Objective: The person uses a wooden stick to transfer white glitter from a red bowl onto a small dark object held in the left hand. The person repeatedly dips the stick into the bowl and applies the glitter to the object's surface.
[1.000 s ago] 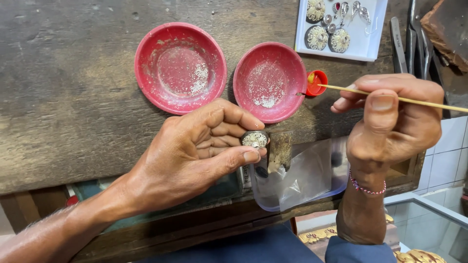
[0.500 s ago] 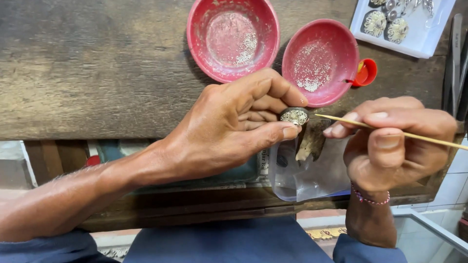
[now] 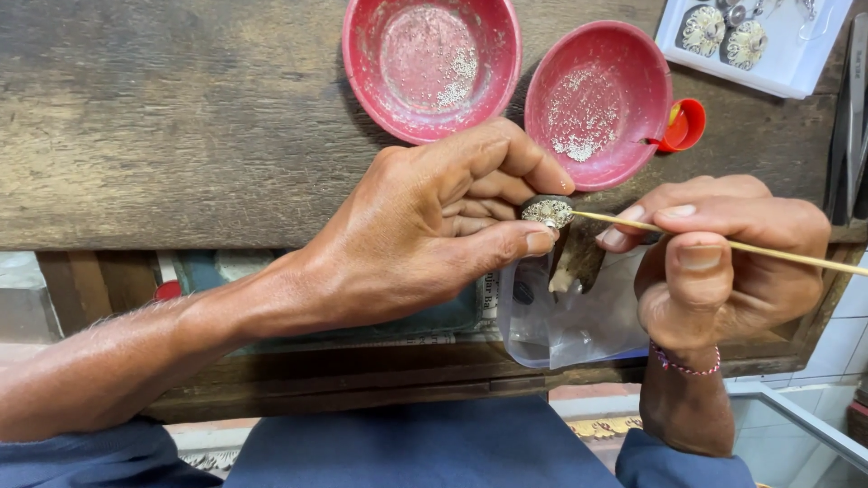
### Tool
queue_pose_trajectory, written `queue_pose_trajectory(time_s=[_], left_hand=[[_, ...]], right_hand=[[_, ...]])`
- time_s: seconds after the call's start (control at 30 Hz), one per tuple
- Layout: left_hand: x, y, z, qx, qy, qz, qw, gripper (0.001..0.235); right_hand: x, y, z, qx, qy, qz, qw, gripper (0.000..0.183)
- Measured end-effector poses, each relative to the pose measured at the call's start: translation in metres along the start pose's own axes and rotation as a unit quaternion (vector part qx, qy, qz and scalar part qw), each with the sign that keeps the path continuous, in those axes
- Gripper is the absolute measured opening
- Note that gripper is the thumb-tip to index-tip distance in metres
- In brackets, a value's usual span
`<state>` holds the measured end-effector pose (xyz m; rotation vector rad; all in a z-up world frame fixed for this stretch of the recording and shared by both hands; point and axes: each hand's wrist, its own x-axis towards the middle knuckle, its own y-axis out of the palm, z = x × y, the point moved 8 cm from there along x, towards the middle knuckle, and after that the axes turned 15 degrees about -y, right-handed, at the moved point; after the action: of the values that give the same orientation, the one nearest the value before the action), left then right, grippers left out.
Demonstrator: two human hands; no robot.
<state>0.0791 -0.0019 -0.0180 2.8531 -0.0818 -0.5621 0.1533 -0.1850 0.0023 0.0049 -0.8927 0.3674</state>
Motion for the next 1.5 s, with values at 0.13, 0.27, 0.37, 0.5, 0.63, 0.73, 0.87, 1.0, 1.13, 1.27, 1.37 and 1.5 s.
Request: queue_pose_trajectory(time_s=[0.13,0.27,0.37,0.5,0.63,0.73,0.87,1.0,1.13,1.27,1.37,1.5], left_hand=[[-0.0010,-0.0007,-0.0009,0.000,0.000,0.004,1.000,0.027],[-0.0011,0.0002,-0.0001,0.000,0.004,0.012,1.000,0.027],[-0.0003,0.0008,0.0002,-0.004,-0.001,0.008,1.000,0.027],[-0.0015,0.0001,-0.0003,0.008,0.009,0.009,1.000,0.027],[-0.0019,0.0014,-0.0004,0.001,0.009,0.010,1.000,0.026],[-0.0021,0.0016,-0.0007,0.008,0.017,0.008,1.000,0.025],[-0.0018,0.0012,-0.0016,0.018,0.026,0.002,0.999,0.025],[-0.0017,0.0016,-0.0014,0.016,0.026,0.005,1.000,0.025],[-0.0013,0.0016,-0.0010,0.019,0.022,0.004,1.000,0.025],[-0.0011,0.0014,-0.0002,0.015,0.020,0.006,1.000,0.025],[-0.0007,0.0015,0.0007,0.012,0.015,0.006,1.000,0.025],[-0.0009,0.0014,0.0001,0.013,0.015,0.007,1.000,0.025]], right_hand=[[0.0020,0.0038,0.0047,-0.017,-0.009,-0.010,1.000,0.028],[0.0019,0.0056,0.0060,-0.023,-0.009,0.014,1.000,0.025],[0.0017,0.0056,0.0051,-0.027,-0.007,0.015,0.999,0.027],[0.0011,0.0044,0.0016,-0.014,-0.014,0.023,1.000,0.029],[0.0019,0.0059,0.0028,-0.027,0.001,0.035,0.999,0.031],[0.0042,0.0078,0.0070,-0.038,0.005,0.025,0.999,0.032],[0.0036,0.0077,0.0037,-0.063,0.047,0.052,0.996,0.033],[0.0030,0.0066,0.0035,-0.069,0.052,0.053,0.995,0.034],[0.0021,0.0043,-0.0002,-0.044,0.049,0.073,0.995,0.034],[0.0027,0.0045,0.0006,-0.052,0.050,0.070,0.995,0.033],[0.0031,0.0054,0.0012,-0.052,0.054,0.064,0.995,0.034],[0.0027,0.0042,0.0007,-0.055,0.047,0.063,0.995,0.034]])
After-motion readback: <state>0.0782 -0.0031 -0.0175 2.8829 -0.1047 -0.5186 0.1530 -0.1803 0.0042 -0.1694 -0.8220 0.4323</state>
